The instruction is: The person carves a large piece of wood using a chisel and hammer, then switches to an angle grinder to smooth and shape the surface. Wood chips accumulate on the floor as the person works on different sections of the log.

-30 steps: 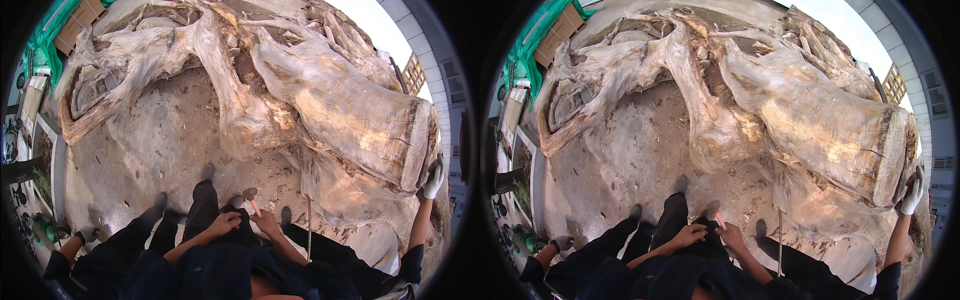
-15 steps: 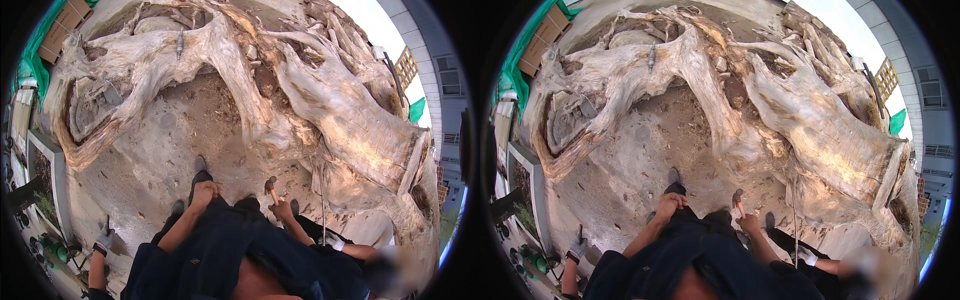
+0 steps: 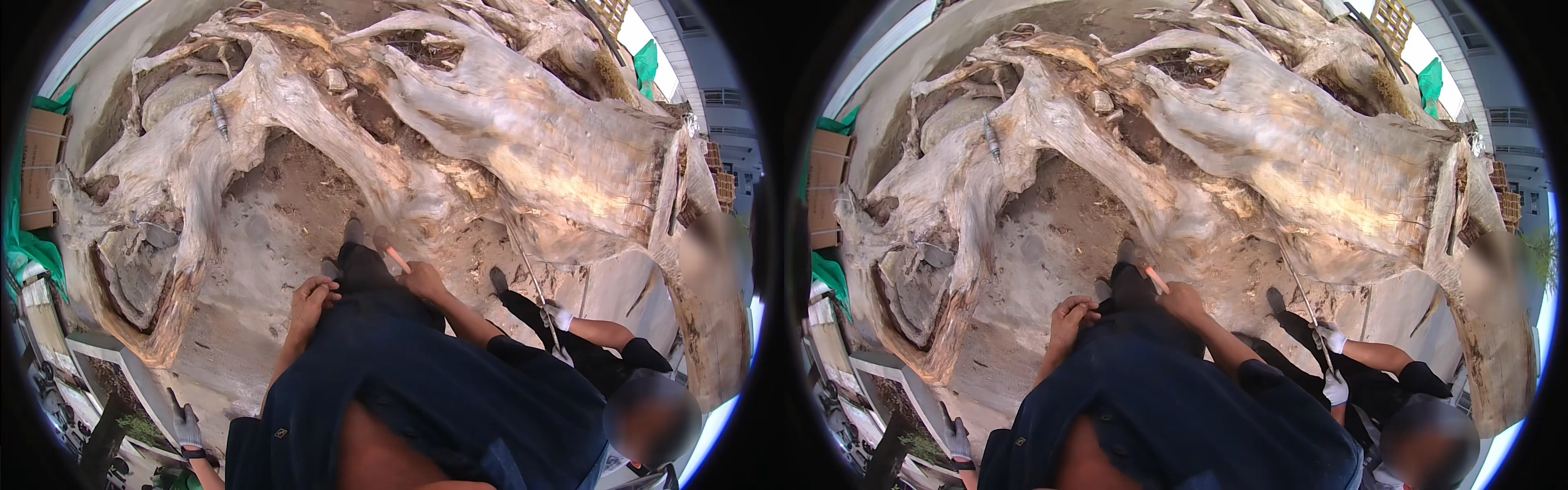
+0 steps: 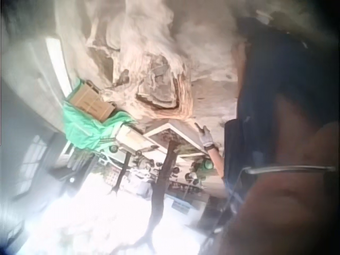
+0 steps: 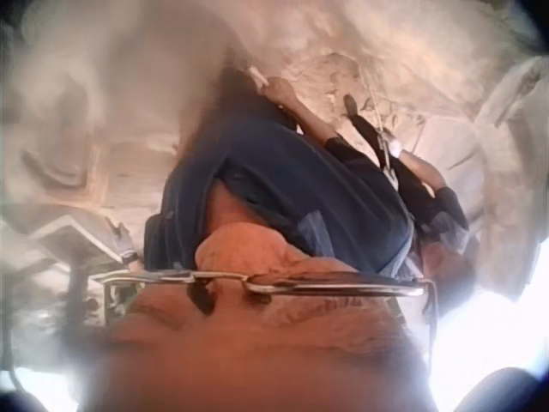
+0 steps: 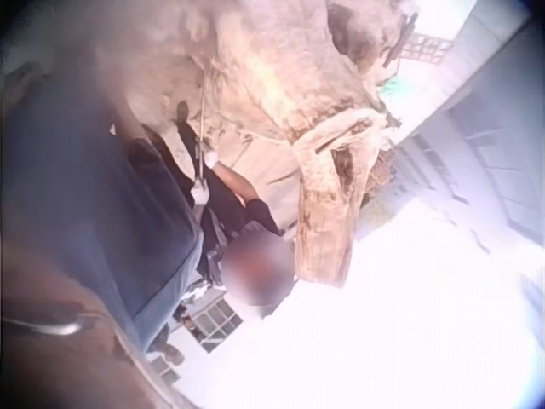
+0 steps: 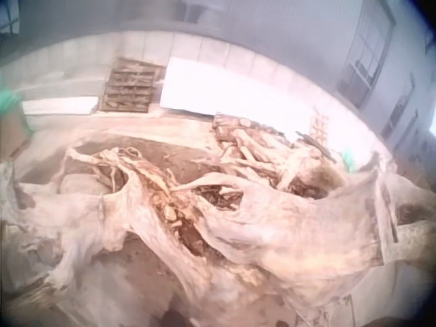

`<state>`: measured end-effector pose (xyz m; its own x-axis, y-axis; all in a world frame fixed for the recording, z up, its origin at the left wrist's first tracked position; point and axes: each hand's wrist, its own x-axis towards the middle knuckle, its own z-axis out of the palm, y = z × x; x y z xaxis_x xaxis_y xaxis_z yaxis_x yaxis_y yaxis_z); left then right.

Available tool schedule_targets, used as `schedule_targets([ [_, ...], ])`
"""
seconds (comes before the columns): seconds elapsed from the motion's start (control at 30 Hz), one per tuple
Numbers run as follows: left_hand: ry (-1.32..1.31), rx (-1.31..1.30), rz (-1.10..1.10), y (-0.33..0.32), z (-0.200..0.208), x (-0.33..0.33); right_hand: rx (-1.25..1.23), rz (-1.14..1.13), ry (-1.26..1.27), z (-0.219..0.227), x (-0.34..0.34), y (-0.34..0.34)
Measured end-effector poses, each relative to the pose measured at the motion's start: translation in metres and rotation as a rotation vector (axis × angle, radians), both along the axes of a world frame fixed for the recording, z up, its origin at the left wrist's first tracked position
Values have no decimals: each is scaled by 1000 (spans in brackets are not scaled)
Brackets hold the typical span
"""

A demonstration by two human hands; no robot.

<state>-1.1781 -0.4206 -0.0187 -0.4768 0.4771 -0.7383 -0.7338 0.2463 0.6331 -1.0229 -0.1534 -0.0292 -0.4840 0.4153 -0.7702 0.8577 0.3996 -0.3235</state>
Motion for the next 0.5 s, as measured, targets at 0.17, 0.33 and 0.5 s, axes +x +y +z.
schedule_targets([
  [0.17,66,-3,54,12,-3,-35,48,28,82,-25,-45,16],
  [0.33,61,-92,168,-1,-13,-86,13,9,77,-22,-71,22],
  [0.5,109,-104,167,-11,-30,-125,61,-69,21,-30,-87,8],
])
